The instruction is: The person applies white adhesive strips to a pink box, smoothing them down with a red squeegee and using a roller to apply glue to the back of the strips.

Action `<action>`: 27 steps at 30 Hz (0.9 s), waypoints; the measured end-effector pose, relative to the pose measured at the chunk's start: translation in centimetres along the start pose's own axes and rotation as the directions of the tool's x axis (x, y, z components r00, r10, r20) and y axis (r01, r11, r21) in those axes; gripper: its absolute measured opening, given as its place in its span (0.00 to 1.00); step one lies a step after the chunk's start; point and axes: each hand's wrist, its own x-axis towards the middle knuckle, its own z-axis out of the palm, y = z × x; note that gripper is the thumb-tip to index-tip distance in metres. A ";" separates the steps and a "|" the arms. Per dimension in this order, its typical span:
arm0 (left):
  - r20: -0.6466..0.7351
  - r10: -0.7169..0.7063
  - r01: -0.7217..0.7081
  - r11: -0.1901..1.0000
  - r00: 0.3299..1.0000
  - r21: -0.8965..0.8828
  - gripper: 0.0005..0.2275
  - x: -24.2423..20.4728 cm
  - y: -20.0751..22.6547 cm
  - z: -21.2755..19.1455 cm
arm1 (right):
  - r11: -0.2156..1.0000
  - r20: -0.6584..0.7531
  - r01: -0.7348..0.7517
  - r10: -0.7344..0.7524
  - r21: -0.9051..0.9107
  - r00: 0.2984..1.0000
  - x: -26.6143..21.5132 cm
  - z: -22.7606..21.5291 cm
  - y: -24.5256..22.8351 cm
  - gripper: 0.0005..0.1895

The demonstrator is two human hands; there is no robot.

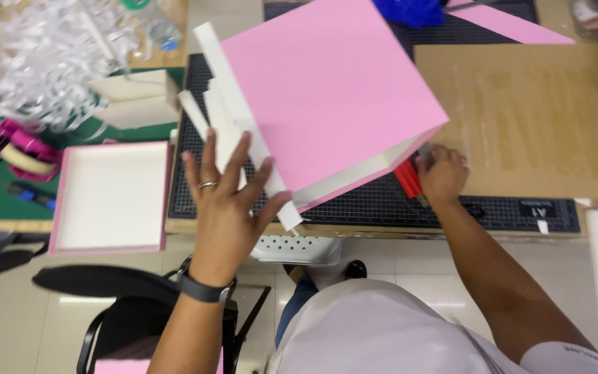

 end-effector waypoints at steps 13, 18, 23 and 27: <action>-0.124 -0.146 0.101 0.944 0.981 -0.313 0.08 -3.1 -3.1 -0.4 | 0.695 0.510 -0.566 0.323 0.444 0.797 5.1 1.2 5.4 0.17; -0.139 -0.230 0.144 0.878 0.963 -0.456 0.07 -4.0 -4.3 -0.1 | 0.340 0.655 -0.741 0.349 0.579 0.671 6.1 -2.6 10.3 0.07; -0.146 -0.264 0.157 0.849 0.954 -0.504 0.07 -3.7 -5.7 0.4 | 0.123 0.478 -0.505 0.194 0.854 0.857 4.0 -4.8 17.0 0.05; -0.135 -0.225 0.119 0.833 0.965 -0.541 0.06 -2.4 -7.1 1.0 | 0.017 0.476 -1.000 -0.879 -0.005 -0.017 8.8 -11.3 15.0 0.17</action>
